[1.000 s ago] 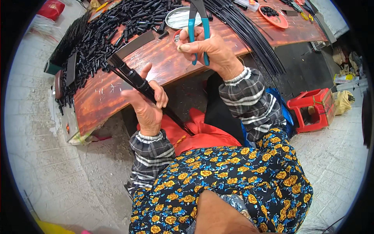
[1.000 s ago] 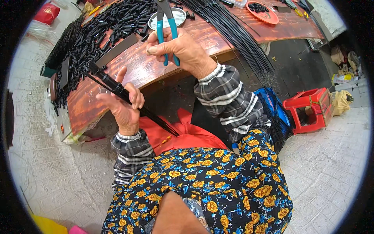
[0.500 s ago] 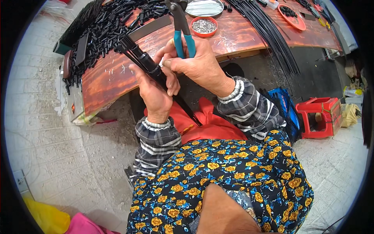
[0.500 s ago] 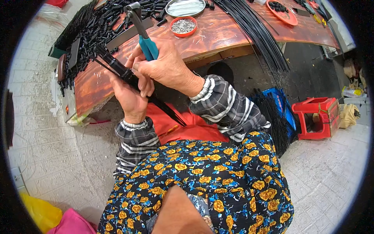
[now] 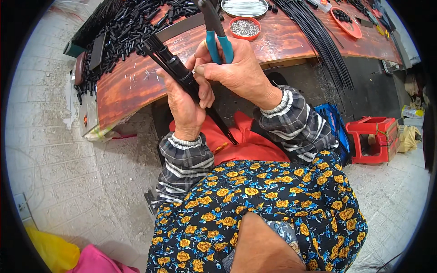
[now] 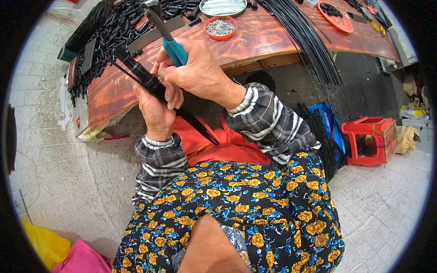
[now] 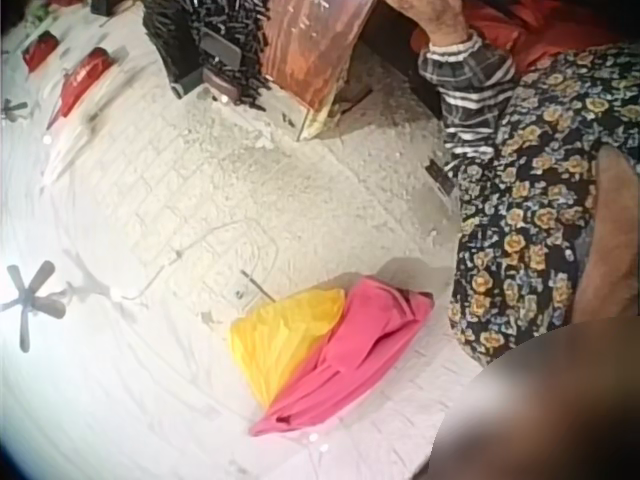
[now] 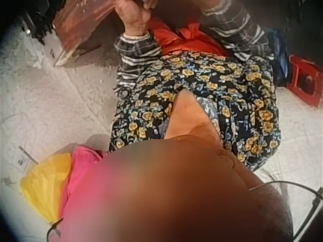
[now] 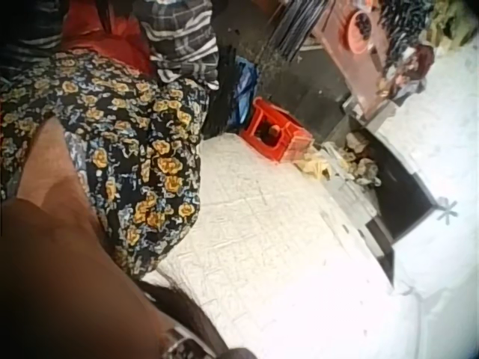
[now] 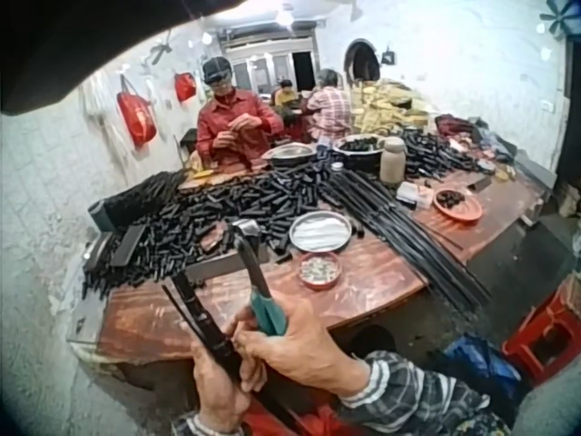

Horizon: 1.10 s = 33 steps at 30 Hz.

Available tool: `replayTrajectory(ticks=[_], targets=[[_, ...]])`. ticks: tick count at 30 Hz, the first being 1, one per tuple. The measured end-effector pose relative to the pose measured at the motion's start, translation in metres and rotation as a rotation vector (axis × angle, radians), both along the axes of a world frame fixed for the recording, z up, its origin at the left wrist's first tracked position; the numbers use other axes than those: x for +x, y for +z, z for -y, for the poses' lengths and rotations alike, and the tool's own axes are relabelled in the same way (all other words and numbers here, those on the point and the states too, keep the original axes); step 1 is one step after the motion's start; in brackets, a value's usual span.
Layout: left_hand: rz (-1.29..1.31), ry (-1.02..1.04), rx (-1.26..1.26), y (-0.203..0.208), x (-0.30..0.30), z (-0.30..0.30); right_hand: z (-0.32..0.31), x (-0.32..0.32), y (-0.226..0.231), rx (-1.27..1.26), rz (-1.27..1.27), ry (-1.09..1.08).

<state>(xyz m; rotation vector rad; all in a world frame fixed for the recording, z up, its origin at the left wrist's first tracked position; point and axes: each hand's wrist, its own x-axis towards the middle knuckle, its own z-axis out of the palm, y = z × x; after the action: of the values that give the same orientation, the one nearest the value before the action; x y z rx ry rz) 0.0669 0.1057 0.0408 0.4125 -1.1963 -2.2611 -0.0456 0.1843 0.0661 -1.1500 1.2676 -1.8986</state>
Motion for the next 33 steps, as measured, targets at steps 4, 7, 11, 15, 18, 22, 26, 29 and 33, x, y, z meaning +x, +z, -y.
replayTrajectory(ticks=[4, 7, 11, 15, 18, 22, 26, 29, 33], targets=[[-0.008, -0.011, -0.004, -0.003, -0.002, 0.0, -0.001, -0.003, -0.001, -0.005, 0.028, 0.021], [-0.009, -0.013, 0.003, -0.002, -0.003, 0.0, -0.001, -0.004, -0.001, -0.005, -0.009, 0.01], [-0.007, -0.017, -0.007, 0.0, -0.003, 0.0, -0.002, -0.004, 0.003, 0.015, -0.024, 0.022], [0.005, -0.004, -0.017, -0.002, -0.004, -0.001, -0.001, 0.0, -0.001, 0.017, -0.064, -0.027], [0.042, 0.044, 0.027, -0.001, -0.004, -0.006, -0.008, 0.011, -0.004, 0.0, -0.043, -0.074], [0.072, 0.032, -0.012, 0.004, 0.0, -0.005, -0.008, 0.016, -0.008, -0.01, -0.097, -0.115], [-0.003, -0.066, -0.014, 0.005, 0.001, -0.004, 0.001, -0.008, 0.0, 0.026, -0.141, 0.074], [-0.056, -0.086, -0.021, 0.004, 0.005, 0.001, -0.004, -0.015, 0.011, 0.123, -0.114, 0.186], [-0.06, -0.086, 0.022, -0.004, 0.009, 0.012, -0.031, -0.036, 0.001, 0.28, -0.764, -0.101]])
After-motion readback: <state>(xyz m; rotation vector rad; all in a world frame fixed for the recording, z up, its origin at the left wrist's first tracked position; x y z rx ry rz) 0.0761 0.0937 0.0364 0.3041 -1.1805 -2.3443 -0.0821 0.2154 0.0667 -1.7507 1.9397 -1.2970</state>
